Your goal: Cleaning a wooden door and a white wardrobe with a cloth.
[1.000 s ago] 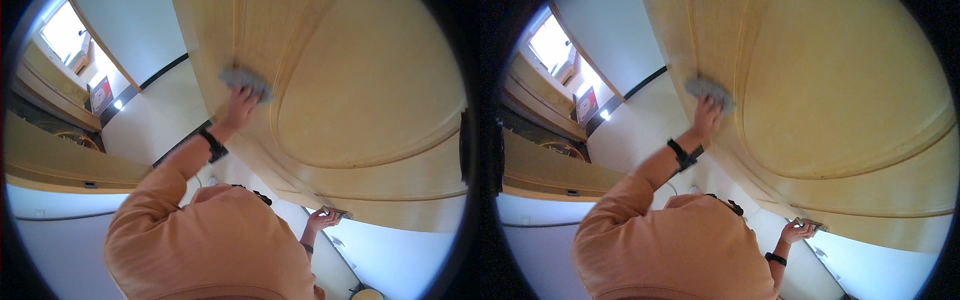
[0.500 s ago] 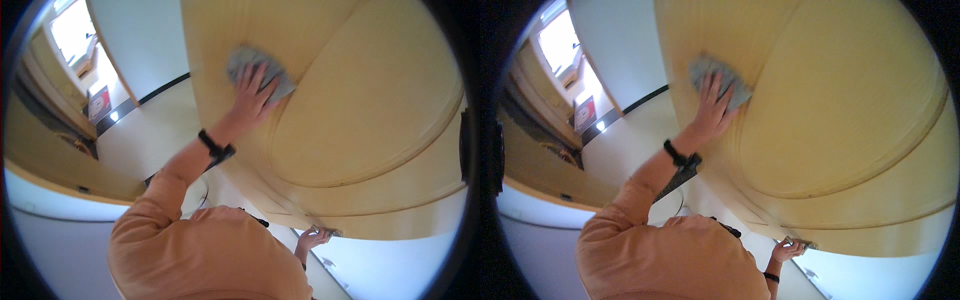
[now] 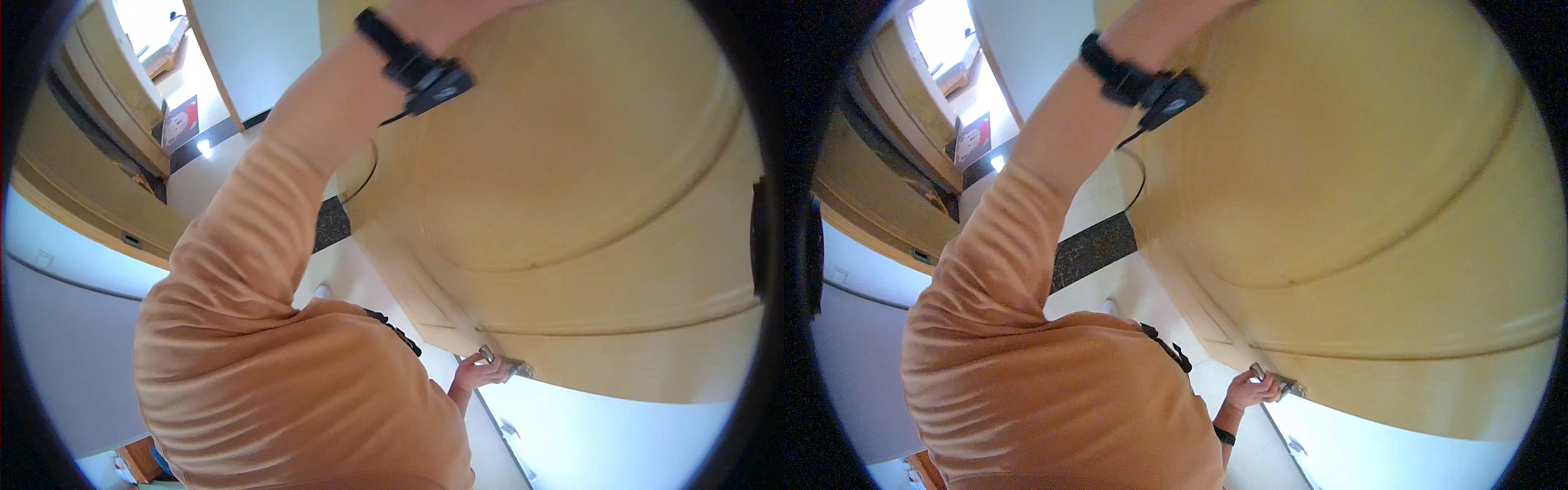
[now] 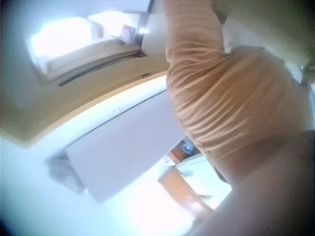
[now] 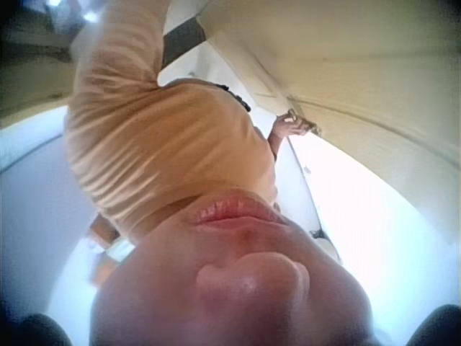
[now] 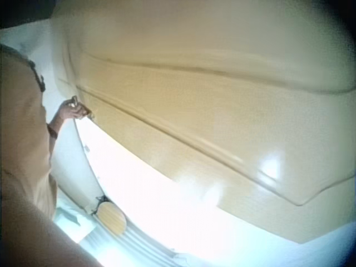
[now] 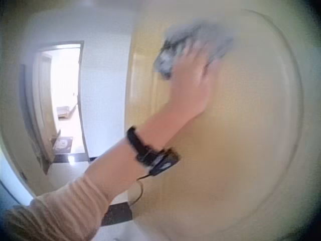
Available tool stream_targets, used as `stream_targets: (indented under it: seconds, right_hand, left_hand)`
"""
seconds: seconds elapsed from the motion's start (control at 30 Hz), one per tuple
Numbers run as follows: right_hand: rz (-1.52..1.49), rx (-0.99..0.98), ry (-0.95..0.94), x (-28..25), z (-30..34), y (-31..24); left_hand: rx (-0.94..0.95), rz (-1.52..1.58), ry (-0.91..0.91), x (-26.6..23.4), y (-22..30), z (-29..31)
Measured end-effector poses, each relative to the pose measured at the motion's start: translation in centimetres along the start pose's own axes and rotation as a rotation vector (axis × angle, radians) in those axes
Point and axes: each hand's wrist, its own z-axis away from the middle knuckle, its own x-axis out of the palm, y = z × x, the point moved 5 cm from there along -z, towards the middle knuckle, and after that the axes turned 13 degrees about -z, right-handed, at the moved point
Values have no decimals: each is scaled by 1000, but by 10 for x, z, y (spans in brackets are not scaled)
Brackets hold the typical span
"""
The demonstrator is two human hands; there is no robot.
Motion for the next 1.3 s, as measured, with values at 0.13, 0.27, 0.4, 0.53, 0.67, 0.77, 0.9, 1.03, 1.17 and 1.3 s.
stream_targets:
  seconds: [0.13, 0.27, 0.4, 0.53, 0.67, 0.77, 0.9, 1.03, 1.17, 1.3]
  right_hand:
    - [-21, -28, -45, -9, -2, 1]
    - [-55, -97, -142, -13, -4, 6]
    - [-172, -181, -243, -12, -4, 10]
    - [-181, -193, -263, -25, -15, 3]
    - [-201, -188, -360, -22, -11, 12]
    - [-228, -176, -375, -21, -9, 13]
    - [-217, -135, -360, -17, -7, 13]
    - [-192, -106, -300, -29, -13, 10]
    - [-210, -116, -278, -24, -17, 2]
    - [-177, -55, -249, -20, -8, 3]
  left_hand:
    - [-131, 56, -94, -24, 32, 75]
    - [-416, -8, -359, -54, 34, 213]
    - [-735, -49, -519, -99, 100, 359]
    - [-1311, 42, -956, -143, 179, 483]
    - [-1530, 126, -952, -151, 199, 462]
    - [-1589, 250, -488, -128, 163, 419]
    - [-1066, 217, -271, -74, 93, 269]
    - [-646, 128, -164, -24, 57, 123]
    - [-333, 172, -63, -29, 60, -4]
    - [-98, 88, -7, -4, 104, -33]
